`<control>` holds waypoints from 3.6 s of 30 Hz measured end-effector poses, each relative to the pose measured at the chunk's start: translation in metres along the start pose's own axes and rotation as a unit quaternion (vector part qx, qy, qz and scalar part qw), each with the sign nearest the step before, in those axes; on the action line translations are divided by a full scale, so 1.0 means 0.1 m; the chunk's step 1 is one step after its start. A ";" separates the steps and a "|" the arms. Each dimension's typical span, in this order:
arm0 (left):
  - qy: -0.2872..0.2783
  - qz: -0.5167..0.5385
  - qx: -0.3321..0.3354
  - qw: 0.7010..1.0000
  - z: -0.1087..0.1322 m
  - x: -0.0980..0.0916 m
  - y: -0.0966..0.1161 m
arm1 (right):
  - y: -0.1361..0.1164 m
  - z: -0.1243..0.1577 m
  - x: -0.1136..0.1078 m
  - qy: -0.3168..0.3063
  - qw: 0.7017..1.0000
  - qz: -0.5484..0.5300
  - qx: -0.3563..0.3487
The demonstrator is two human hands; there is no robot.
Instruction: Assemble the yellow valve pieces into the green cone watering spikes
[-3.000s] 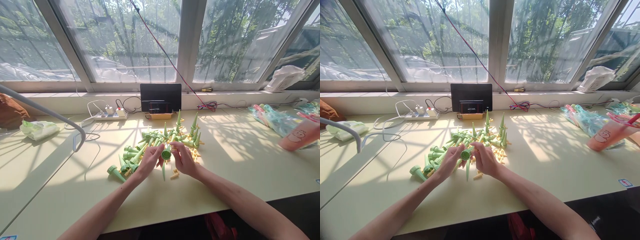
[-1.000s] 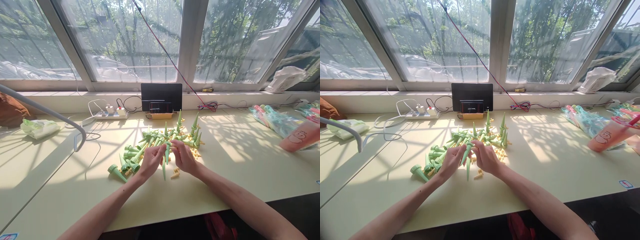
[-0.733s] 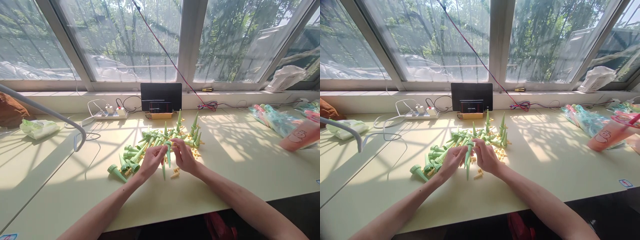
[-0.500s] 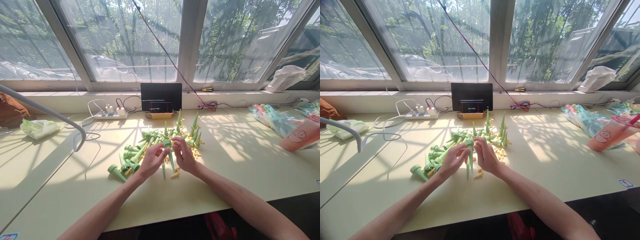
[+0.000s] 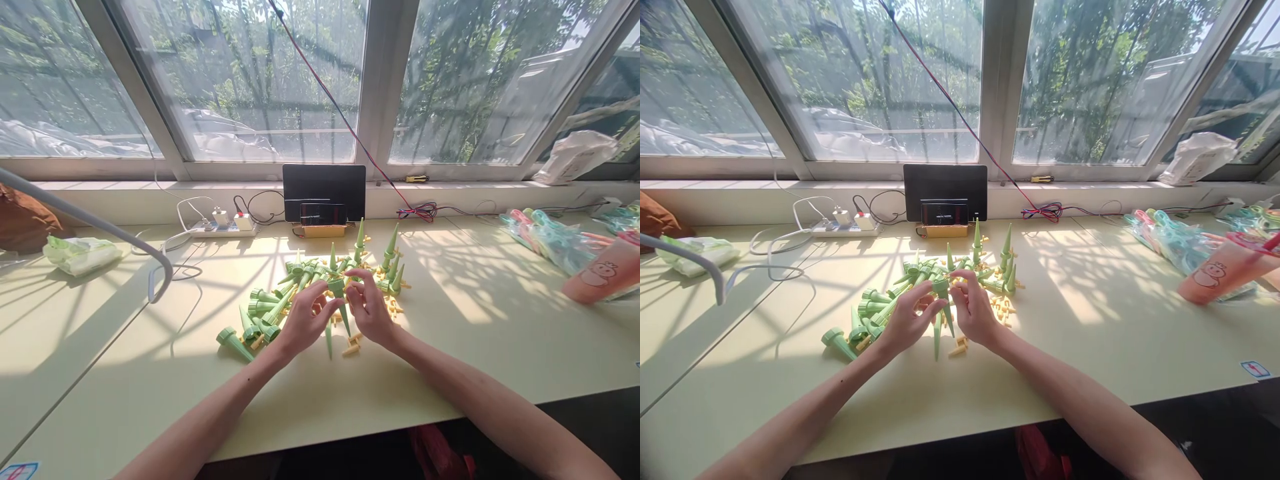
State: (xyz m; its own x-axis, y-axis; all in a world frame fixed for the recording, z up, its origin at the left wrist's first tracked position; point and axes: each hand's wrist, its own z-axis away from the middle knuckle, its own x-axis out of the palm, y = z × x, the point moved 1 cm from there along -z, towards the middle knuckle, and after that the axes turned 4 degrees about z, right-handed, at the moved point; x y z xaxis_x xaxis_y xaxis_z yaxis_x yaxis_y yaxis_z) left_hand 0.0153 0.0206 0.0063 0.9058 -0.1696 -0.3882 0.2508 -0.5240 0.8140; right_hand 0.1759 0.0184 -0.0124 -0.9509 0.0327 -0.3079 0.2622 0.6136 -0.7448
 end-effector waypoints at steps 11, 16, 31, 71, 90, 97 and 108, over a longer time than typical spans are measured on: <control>0.010 0.008 -0.026 1.000 -0.01 0.01 0.03 | 0.01 -0.01 0.03 0.002 0.998 -0.058 0.032; -0.026 0.104 -0.089 0.990 -0.01 0.02 0.14 | -0.01 0.00 0.03 0.017 0.998 -0.058 0.034; -0.093 0.275 -0.159 0.943 -0.04 -0.01 0.13 | -0.09 0.02 0.00 0.051 0.998 -0.023 -0.031; -0.052 0.293 -0.144 0.944 0.00 0.07 0.13 | -0.05 0.08 0.05 0.071 0.995 -0.068 -0.007; -0.084 0.413 -0.200 0.884 -0.01 0.05 0.18 | -0.16 0.05 0.02 0.097 0.985 0.089 -0.113; -0.094 0.406 -0.203 0.886 0.01 0.06 0.16 | -0.23 0.06 0.05 0.133 0.968 0.143 -0.157; -0.083 0.408 -0.231 0.879 0.03 0.08 0.10 | -0.23 0.05 0.06 0.132 0.962 0.135 -0.198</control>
State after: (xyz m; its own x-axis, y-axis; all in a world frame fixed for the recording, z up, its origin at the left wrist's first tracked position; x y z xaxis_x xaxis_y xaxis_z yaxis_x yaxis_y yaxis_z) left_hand 0.0244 0.0118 0.0099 0.7957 -0.4719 0.3798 -0.3128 0.2168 0.9247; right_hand 0.1652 0.0005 0.0005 -0.8793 0.4001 -0.2585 0.4719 0.8053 -0.3588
